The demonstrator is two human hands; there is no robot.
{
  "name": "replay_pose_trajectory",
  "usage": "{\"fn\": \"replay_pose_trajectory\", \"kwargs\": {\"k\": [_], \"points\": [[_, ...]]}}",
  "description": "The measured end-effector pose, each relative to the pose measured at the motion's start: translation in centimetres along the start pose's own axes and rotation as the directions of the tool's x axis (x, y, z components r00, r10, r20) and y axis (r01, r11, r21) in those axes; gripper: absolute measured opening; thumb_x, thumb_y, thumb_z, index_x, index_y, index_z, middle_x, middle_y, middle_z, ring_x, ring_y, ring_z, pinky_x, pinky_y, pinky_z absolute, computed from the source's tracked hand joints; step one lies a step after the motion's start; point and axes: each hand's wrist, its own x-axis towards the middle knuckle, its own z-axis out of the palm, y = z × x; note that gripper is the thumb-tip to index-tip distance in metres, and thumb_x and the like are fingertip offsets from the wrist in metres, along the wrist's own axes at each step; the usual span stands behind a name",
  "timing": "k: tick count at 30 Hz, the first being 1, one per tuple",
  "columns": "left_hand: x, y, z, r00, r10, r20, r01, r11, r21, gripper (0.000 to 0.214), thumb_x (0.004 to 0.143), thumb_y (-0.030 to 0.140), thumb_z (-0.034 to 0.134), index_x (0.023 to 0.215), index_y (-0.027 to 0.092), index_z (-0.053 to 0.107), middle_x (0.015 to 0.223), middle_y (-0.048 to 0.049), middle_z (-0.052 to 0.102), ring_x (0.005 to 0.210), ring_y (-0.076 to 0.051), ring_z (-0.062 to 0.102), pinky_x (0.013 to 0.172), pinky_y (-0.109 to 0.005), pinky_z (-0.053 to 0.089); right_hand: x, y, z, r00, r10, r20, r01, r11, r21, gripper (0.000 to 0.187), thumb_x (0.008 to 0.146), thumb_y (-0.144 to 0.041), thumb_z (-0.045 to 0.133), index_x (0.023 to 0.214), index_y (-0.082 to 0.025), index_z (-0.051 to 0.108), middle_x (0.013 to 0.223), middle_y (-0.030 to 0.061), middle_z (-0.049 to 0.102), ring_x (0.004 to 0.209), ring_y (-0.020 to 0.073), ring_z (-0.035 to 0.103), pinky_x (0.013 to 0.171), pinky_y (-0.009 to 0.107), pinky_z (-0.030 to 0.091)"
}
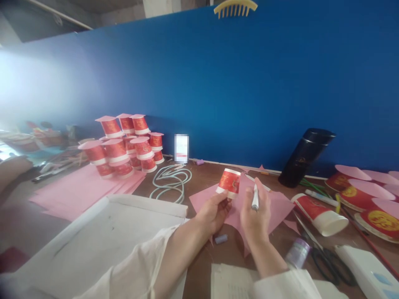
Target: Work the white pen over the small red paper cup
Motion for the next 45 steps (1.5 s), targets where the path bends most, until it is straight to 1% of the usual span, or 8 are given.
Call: {"fn": "replay_pose_trajectory", "kwargs": {"k": [6,17,20,23,27,31,37,45], "points": [[0.5,0.6,-0.1,0.998,0.062,-0.03,-0.064,0.997,-0.052,0.015,0.064,0.012,0.072,0.076,0.012,0.063,0.066,0.0002,0.057,0.057,-0.005,0.049,0.056,-0.016,0.041,-1.0,-1.2,-0.7,0.854,-0.52,-0.005,0.52,0.854,-0.015,0.035,0.089,-0.037,0.046,0.115,-0.019,0.061,0.106,0.0089,0.067,0.095,0.0199,0.06,0.087,0.036,0.046],[0.5,0.5,0.0,0.992,0.097,0.082,-0.098,0.995,0.007,0.017,0.06,0.016,0.073,0.074,0.01,0.065,0.067,-0.0025,0.061,0.063,-0.009,0.055,0.073,-0.024,0.045,-1.6,-1.1,-0.5,0.825,-0.562,0.054,0.564,0.826,-0.008,0.024,0.087,-0.032,0.05,0.102,-0.021,0.064,0.094,0.0061,0.069,0.087,0.0188,0.063,0.082,0.034,0.047],[0.8,0.0,-0.2,0.974,0.164,0.155,-0.179,0.98,0.091,0.023,0.059,0.022,0.076,0.076,0.01,0.067,0.071,-0.005,0.064,0.068,-0.013,0.058,0.08,-0.029,0.046,-1.4,-0.8,-0.2,0.889,-0.456,0.043,0.457,0.89,0.003,0.029,0.088,-0.036,0.047,0.108,-0.022,0.062,0.105,0.0078,0.066,0.098,0.0211,0.059,0.087,0.038,0.045],[0.4,-0.1,0.0,0.973,0.177,0.149,-0.198,0.97,0.141,0.027,0.06,0.026,0.077,0.08,0.01,0.069,0.075,-0.0064,0.066,0.073,-0.015,0.061,0.087,-0.034,0.045,-1.1,-0.9,0.0,0.99,-0.132,0.049,0.13,0.991,0.041,0.04,0.082,-0.048,0.053,0.113,-0.022,0.057,0.11,0.0086,0.063,0.096,0.0223,0.058,0.083,0.039,0.046],[-1.4,-0.2,0.7,0.974,0.136,0.184,-0.189,0.932,0.31,0.025,0.065,0.03,0.073,0.083,0.013,0.071,0.077,-0.0064,0.068,0.077,-0.018,0.063,0.09,-0.038,0.044,-0.7,-1.1,-0.1,0.978,0.155,0.141,-0.177,0.972,0.156,0.058,0.07,-0.056,0.065,0.117,-0.024,0.054,0.118,0.0063,0.057,0.1,0.0206,0.058,0.083,0.035,0.047],[-2.7,-1.0,0.9,0.979,0.128,0.159,-0.193,0.838,0.51,0.023,0.063,0.033,0.075,0.076,0.014,0.071,0.076,-0.0058,0.068,0.083,-0.022,0.062,0.088,-0.038,0.043,-0.7,-1.1,0.2,0.946,0.248,0.21,-0.308,0.889,0.338,0.061,0.067,-0.057,0.068,0.116,-0.023,0.055,0.107,0.0041,0.061,0.089,0.0176,0.062,0.075,0.03,0.051],[-2.0,-1.2,0.7,0.968,0.036,0.249,-0.065,0.992,0.11,0.026,0.064,0.027,0.075,0.084,0.011,0.069,0.075,-0.0052,0.064,0.071,-0.012,0.058,0.076,-0.026,0.046,-0.5,-0.5,0.7,0.898,0.336,0.285,-0.44,0.718,0.54,0.063,0.066,-0.057,0.069,0.117,-0.022,0.054,0.079,0.0,0.064,0.062,0.0125,0.061,0.053,0.023,0.049],[-1.8,-0.6,0.6,0.98,-0.057,0.189,0.06,0.998,-0.007,0.018,0.068,0.022,0.071,0.08,0.009,0.067,0.073,-0.0061,0.062,0.067,-0.011,0.058,0.073,-0.023,0.047,-0.1,0.7,1.3,0.92,0.277,0.278,-0.388,0.751,0.534,0.06,0.072,-0.058,0.062,0.119,-0.021,0.051,0.087,0.0031,0.066,0.067,0.0153,0.064,0.056,0.027,0.052]]}}
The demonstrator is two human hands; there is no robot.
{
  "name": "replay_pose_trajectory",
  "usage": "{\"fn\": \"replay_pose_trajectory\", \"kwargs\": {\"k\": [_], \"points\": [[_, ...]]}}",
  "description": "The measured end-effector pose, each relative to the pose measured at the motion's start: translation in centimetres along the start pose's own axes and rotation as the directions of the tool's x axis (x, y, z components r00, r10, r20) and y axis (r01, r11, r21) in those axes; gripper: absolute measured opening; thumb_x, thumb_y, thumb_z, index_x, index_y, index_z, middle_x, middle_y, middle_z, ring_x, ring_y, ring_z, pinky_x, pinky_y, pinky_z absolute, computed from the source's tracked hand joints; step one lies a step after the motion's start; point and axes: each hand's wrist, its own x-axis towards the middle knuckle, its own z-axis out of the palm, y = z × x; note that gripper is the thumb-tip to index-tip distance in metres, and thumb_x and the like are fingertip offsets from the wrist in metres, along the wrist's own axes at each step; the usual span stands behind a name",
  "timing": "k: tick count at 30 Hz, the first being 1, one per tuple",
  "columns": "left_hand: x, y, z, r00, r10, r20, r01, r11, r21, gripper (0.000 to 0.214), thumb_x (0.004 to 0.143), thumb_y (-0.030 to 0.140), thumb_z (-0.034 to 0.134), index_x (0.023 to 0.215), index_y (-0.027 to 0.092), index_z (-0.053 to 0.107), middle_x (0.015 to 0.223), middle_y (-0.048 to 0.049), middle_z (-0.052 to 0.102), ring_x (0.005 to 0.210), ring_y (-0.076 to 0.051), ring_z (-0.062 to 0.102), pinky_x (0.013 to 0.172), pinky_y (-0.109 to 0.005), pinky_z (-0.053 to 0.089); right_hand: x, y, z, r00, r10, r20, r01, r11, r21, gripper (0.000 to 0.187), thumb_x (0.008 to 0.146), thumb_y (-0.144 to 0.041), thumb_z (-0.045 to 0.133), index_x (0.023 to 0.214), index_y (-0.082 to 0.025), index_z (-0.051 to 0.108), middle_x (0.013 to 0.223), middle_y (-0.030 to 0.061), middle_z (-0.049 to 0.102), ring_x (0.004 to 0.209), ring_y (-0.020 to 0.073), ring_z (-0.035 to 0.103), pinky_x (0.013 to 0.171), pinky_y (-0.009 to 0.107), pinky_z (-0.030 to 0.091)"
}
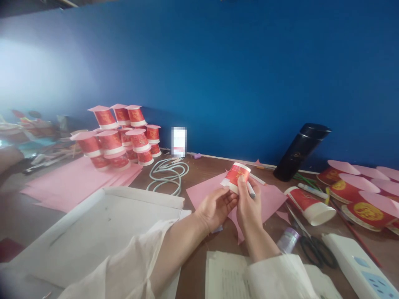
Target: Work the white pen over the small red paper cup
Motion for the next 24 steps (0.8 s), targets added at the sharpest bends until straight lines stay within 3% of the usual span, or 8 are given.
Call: {"fn": "replay_pose_trajectory", "kwargs": {"k": [3,6,8,11,14,16,19,24], "points": [[0.0,-0.4,-0.1,0.995,0.046,0.091,-0.053,0.996,0.075,0.022,0.064,0.019,0.075,0.083,0.009,0.069,0.078,-0.0059,0.064,0.07,-0.01,0.058,0.078,-0.023,0.046,-0.1,0.1,-0.1,0.999,-0.031,0.011,0.032,0.996,-0.084,0.062,0.073,-0.059,0.06,0.122,-0.022,0.049,0.092,0.0046,0.066,0.071,0.0169,0.064,0.058,0.029,0.051],[0.2,-0.4,-0.2,0.995,0.083,0.053,-0.087,0.994,0.072,0.02,0.065,0.019,0.075,0.08,0.009,0.069,0.078,-0.0069,0.065,0.072,-0.011,0.059,0.08,-0.025,0.047,-0.2,-0.3,-0.4,0.983,-0.174,-0.059,0.148,0.938,-0.313,0.057,0.075,-0.057,0.059,0.119,-0.021,0.054,0.107,0.0083,0.063,0.085,0.0197,0.063,0.07,0.034,0.051],[0.5,0.0,-0.3,0.994,0.098,-0.047,-0.095,0.994,0.055,0.016,0.066,0.018,0.073,0.078,0.009,0.068,0.074,-0.0061,0.064,0.071,-0.012,0.059,0.08,-0.025,0.047,-0.3,-0.9,-0.5,0.925,-0.373,-0.077,0.29,0.82,-0.493,0.05,0.081,-0.053,0.054,0.12,-0.021,0.055,0.117,0.0102,0.06,0.1,0.0225,0.059,0.084,0.04,0.048],[1.0,0.4,-0.5,0.982,0.122,-0.144,-0.116,0.992,0.048,0.013,0.065,0.017,0.072,0.074,0.01,0.067,0.069,-0.0049,0.063,0.069,-0.012,0.059,0.079,-0.026,0.047,-0.8,-1.8,-0.6,0.78,-0.624,0.042,0.524,0.615,-0.589,0.039,0.089,-0.042,0.044,0.118,-0.02,0.058,0.119,0.0102,0.062,0.11,0.0225,0.054,0.095,0.043,0.042],[1.5,0.5,-1.0,0.98,0.178,-0.089,-0.174,0.983,0.056,0.016,0.062,0.018,0.073,0.074,0.01,0.066,0.073,-0.005,0.064,0.072,-0.013,0.06,0.08,-0.027,0.046,-1.7,-2.2,-0.3,0.665,-0.716,0.214,0.686,0.47,-0.556,0.03,0.088,-0.036,0.049,0.109,-0.02,0.064,0.106,0.009,0.067,0.096,0.0202,0.059,0.088,0.038,0.046],[1.6,0.4,-1.2,0.976,0.216,-0.027,-0.213,0.974,0.076,0.019,0.062,0.022,0.074,0.076,0.011,0.067,0.078,-0.0059,0.065,0.077,-0.015,0.061,0.083,-0.028,0.045,-2.2,-2.2,-0.1,0.63,-0.701,0.334,0.74,0.412,-0.532,0.026,0.087,-0.034,0.051,0.102,-0.021,0.067,0.095,0.007,0.069,0.087,0.0189,0.062,0.083,0.037,0.047],[1.6,0.4,-1.2,0.97,0.242,0.011,-0.241,0.964,0.111,0.018,0.062,0.023,0.073,0.075,0.011,0.067,0.08,-0.0064,0.066,0.08,-0.016,0.06,0.084,-0.028,0.043,-2.5,-2.1,0.0,0.622,-0.687,0.376,0.745,0.372,-0.553,0.023,0.086,-0.035,0.051,0.093,-0.02,0.067,0.086,0.0054,0.07,0.082,0.0189,0.063,0.081,0.036,0.046],[1.5,0.7,-0.8,0.972,0.231,-0.039,-0.221,0.959,0.177,0.019,0.058,0.024,0.075,0.07,0.013,0.067,0.072,-0.0045,0.063,0.074,-0.015,0.058,0.082,-0.03,0.042,-2.3,-2.1,-0.1,0.68,-0.668,0.302,0.672,0.402,-0.622,0.026,0.085,-0.04,0.051,0.086,-0.019,0.066,0.082,0.0059,0.071,0.08,0.0202,0.064,0.079,0.035,0.046]]}}
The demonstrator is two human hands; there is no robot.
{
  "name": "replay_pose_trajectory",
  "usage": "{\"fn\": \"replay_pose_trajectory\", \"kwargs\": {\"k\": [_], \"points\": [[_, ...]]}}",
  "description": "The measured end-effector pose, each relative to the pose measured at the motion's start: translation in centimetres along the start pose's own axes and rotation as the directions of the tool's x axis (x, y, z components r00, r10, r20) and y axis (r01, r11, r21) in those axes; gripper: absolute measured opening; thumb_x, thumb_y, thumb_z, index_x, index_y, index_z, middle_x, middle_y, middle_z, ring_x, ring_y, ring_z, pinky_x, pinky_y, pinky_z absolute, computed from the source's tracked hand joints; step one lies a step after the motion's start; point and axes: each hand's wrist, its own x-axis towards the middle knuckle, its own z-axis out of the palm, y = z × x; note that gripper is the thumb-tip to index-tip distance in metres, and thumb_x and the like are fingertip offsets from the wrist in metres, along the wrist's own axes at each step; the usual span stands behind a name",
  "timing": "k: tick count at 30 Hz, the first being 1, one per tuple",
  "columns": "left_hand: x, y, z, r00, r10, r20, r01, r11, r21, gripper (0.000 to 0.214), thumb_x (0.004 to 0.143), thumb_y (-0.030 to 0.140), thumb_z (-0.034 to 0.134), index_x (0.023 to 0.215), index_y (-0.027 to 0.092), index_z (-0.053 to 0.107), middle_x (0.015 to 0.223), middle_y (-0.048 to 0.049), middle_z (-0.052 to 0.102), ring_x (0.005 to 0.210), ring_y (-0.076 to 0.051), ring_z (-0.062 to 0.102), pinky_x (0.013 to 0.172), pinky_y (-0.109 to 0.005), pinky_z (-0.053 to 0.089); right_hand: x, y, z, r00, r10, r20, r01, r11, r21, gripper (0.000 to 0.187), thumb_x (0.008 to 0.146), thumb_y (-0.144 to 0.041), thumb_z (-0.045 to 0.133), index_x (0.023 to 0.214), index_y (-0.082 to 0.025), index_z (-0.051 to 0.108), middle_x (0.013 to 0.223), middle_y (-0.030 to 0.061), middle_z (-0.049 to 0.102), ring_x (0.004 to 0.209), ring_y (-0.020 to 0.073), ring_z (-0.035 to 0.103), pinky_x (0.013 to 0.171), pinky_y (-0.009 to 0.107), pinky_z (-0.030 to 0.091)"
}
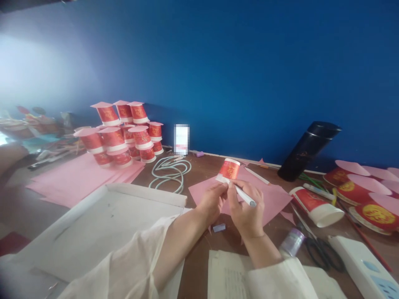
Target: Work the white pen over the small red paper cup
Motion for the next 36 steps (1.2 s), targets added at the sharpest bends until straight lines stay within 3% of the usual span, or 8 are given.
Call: {"fn": "replay_pose_trajectory", "kwargs": {"k": [13,36], "points": [[0.22,-0.19,-0.3,1.0,0.023,-0.003,-0.022,0.993,0.113,0.024,0.058,0.033,0.077,0.064,0.015,0.063,0.059,-0.001,0.053,0.068,-0.015,0.053,0.079,-0.032,0.041,0.14,0.19,0.06,1.0,-0.002,0.017,0.003,1.0,-0.031,0.026,0.085,-0.04,0.05,0.084,-0.019,0.066,0.08,0.0053,0.07,0.077,0.0195,0.063,0.071,0.032,0.043],[0.69,-0.75,-0.68,1.0,0.021,0.0,-0.021,0.998,0.059,0.026,0.06,0.034,0.076,0.069,0.013,0.065,0.067,-0.0032,0.06,0.068,-0.013,0.056,0.081,-0.031,0.043,0.2,0.71,0.16,1.0,0.008,0.008,-0.007,0.998,-0.07,0.027,0.086,-0.041,0.05,0.081,-0.018,0.064,0.076,0.0058,0.068,0.072,0.0189,0.062,0.067,0.029,0.041]]}}
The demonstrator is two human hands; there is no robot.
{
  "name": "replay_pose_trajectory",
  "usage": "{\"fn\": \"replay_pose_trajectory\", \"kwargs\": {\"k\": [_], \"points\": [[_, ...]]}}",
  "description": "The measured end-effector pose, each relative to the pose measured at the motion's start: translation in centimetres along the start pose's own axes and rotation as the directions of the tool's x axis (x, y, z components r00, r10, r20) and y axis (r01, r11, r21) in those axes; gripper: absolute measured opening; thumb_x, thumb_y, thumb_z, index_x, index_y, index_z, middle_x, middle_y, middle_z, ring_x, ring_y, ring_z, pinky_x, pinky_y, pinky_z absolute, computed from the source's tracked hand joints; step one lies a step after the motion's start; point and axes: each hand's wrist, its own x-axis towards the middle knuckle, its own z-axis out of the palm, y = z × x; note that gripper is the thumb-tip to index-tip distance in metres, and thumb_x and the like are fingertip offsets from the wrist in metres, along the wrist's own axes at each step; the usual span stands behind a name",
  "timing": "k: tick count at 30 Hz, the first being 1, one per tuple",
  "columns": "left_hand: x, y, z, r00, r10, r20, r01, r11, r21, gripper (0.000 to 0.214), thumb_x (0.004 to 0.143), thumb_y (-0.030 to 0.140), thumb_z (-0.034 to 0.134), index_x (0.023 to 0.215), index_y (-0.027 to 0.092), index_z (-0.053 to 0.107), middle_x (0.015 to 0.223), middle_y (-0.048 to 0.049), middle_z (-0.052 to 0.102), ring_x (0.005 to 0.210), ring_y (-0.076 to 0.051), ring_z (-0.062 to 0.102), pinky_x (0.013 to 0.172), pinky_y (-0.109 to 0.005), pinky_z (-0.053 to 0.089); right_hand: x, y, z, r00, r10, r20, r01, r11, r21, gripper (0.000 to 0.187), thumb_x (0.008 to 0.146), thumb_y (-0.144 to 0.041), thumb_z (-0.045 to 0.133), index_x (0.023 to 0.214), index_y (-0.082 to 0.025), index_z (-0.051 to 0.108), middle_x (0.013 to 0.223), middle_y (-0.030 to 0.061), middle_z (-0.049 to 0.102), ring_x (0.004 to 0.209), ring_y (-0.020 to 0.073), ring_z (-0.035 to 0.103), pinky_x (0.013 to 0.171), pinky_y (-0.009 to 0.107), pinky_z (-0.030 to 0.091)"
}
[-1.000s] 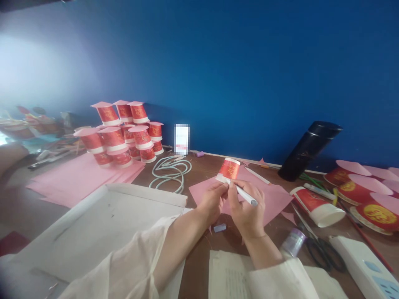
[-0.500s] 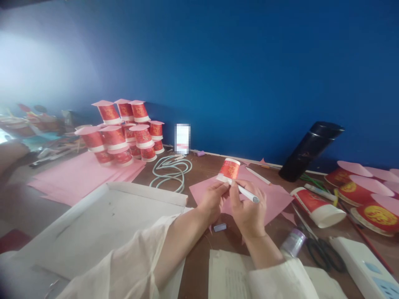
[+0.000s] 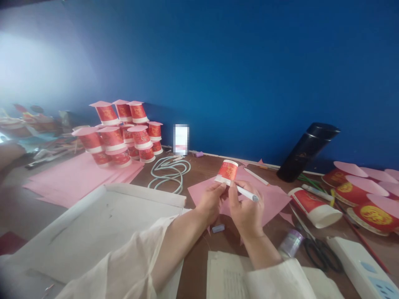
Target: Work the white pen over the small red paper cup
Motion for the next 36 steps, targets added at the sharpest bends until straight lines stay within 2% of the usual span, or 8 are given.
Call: {"fn": "replay_pose_trajectory", "kwargs": {"k": [6,14,22,27,36], "points": [[-0.01,-0.03,0.0,1.0,-0.006,0.004,0.006,0.999,0.033,0.026,0.062,0.035,0.076,0.07,0.013,0.064,0.066,-0.002,0.058,0.066,-0.012,0.052,0.078,-0.03,0.042,0.08,0.15,-0.16,0.999,0.052,0.015,-0.051,0.998,-0.031,0.03,0.085,-0.043,0.049,0.082,-0.017,0.065,0.074,0.0071,0.068,0.07,0.0192,0.062,0.064,0.029,0.041],[0.12,0.0,0.07,1.0,-0.03,-0.006,0.03,0.999,0.018,0.021,0.066,0.031,0.073,0.07,0.013,0.062,0.067,-0.0014,0.056,0.069,-0.012,0.052,0.081,-0.031,0.041,0.05,0.04,-0.26,0.998,-0.009,-0.058,0.009,1.0,-0.004,0.026,0.087,-0.039,0.051,0.085,-0.017,0.065,0.082,0.0076,0.068,0.077,0.0194,0.062,0.067,0.029,0.042],[0.13,-0.18,0.01,1.0,-0.021,0.005,0.021,0.999,0.041,0.023,0.065,0.034,0.072,0.072,0.013,0.064,0.067,-0.0018,0.057,0.063,-0.011,0.048,0.077,-0.031,0.04,0.0,-0.26,-0.15,0.998,-0.063,-0.017,0.063,0.998,-0.002,0.025,0.088,-0.037,0.049,0.084,-0.018,0.065,0.08,0.0055,0.068,0.077,0.0185,0.062,0.069,0.029,0.042],[0.13,-0.1,0.02,1.0,-0.016,0.017,0.015,1.0,0.024,0.025,0.063,0.035,0.074,0.071,0.013,0.064,0.067,-0.002,0.056,0.065,-0.012,0.049,0.078,-0.031,0.041,0.02,-0.13,-0.12,0.998,-0.055,0.0,0.055,0.998,-0.012,0.027,0.088,-0.038,0.049,0.082,-0.018,0.065,0.078,0.0056,0.068,0.077,0.0189,0.063,0.07,0.029,0.042],[0.14,-0.25,-0.19,0.999,-0.007,0.039,0.003,0.995,0.095,0.024,0.068,0.036,0.071,0.074,0.013,0.065,0.067,-0.0015,0.055,0.067,-0.012,0.05,0.08,-0.032,0.041,0.14,-0.08,-0.25,0.999,-0.027,0.036,0.027,1.0,0.005,0.027,0.087,-0.039,0.049,0.086,-0.017,0.066,0.079,0.0065,0.069,0.077,0.0195,0.064,0.068,0.028,0.042]]}}
